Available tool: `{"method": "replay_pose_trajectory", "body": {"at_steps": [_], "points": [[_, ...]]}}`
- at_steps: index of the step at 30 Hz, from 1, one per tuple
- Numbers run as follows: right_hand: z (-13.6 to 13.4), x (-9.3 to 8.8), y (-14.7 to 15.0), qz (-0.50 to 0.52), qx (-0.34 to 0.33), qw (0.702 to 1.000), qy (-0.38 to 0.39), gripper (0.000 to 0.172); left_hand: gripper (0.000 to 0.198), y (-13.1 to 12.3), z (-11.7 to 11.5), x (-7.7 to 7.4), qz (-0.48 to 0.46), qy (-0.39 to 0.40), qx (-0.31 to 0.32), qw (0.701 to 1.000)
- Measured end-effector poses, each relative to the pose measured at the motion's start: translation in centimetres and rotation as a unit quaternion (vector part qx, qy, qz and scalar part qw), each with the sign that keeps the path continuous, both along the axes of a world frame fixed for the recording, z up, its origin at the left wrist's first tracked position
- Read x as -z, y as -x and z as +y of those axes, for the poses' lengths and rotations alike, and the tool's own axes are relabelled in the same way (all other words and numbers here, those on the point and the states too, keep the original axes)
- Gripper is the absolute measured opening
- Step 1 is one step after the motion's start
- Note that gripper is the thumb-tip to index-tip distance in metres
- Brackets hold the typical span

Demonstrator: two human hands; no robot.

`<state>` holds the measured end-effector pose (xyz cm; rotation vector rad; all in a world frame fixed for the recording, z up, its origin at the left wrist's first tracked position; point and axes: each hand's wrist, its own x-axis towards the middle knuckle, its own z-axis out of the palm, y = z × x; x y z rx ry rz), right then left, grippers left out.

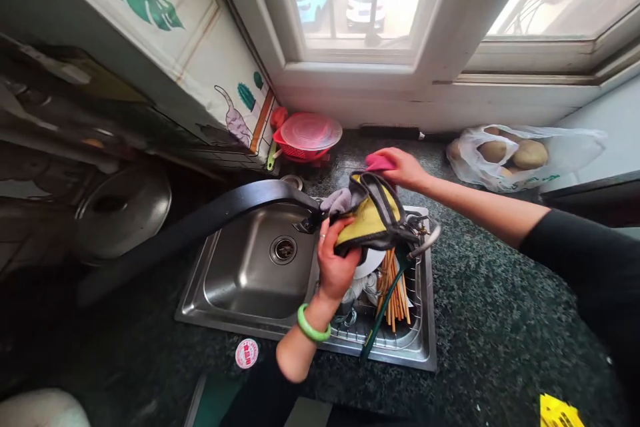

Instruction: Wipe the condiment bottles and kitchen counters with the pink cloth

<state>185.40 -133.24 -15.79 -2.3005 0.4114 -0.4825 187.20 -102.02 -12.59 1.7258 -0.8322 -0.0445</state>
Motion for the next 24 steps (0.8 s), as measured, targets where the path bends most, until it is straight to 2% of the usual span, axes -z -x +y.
{"method": "replay_pose_trajectory", "body": {"at_steps": [2, 5, 7, 9, 12, 14, 16, 18, 19, 21, 24], "points": [[3.0, 0.5, -5.9, 0.012, -0.122, 0.99, 0.074, 0.046, 0.046, 0.0, 2.2, 0.2, -0.026, -0.015, -0.011, 0.999], [7.6, 2.5, -12.7, 0.026, -0.287, 0.946, 0.151, 0.056, 0.044, -0.4, 4.4, 0.8, -0.04, -0.032, -0.026, 0.998], [9.5, 4.2, -15.7, 0.047, -0.351, 0.919, 0.172, 0.06, 0.043, -0.6, 5.4, 1.2, -0.037, -0.04, -0.035, 0.998], [9.7, 5.6, -17.1, 0.068, -0.374, 0.907, 0.183, 0.058, 0.044, -0.7, 5.9, 1.7, -0.032, -0.045, -0.041, 0.998], [7.1, 6.7, -15.3, 0.076, -0.391, 0.897, 0.193, 0.052, 0.046, -0.9, 5.8, 2.2, -0.019, -0.049, -0.039, 0.998], [4.2, 7.0, -11.3, 0.068, -0.375, 0.903, 0.197, 0.049, 0.046, -1.1, 5.2, 2.3, -0.008, -0.047, -0.034, 0.998], [1.6, 7.2, -6.3, 0.055, -0.33, 0.919, 0.207, 0.049, 0.046, -1.4, 4.6, 2.1, 0.002, -0.041, -0.026, 0.999], [0.1, 7.6, -2.2, 0.05, -0.285, 0.931, 0.22, 0.053, 0.047, -1.7, 4.0, 1.8, 0.015, -0.033, -0.017, 0.999], [-0.2, 7.9, -1.0, 0.051, -0.27, 0.935, 0.226, 0.054, 0.047, -1.9, 3.9, 1.7, 0.021, -0.03, -0.013, 0.999], [-0.3, 8.5, -1.2, 0.051, -0.255, 0.938, 0.231, 0.053, 0.048, -2.1, 3.7, 1.6, 0.029, -0.029, -0.012, 0.999], [-0.5, 8.8, -6.7, 0.048, -0.231, 0.947, 0.217, 0.047, 0.047, -2.3, 4.0, 1.9, 0.023, -0.041, -0.013, 0.999]]}}
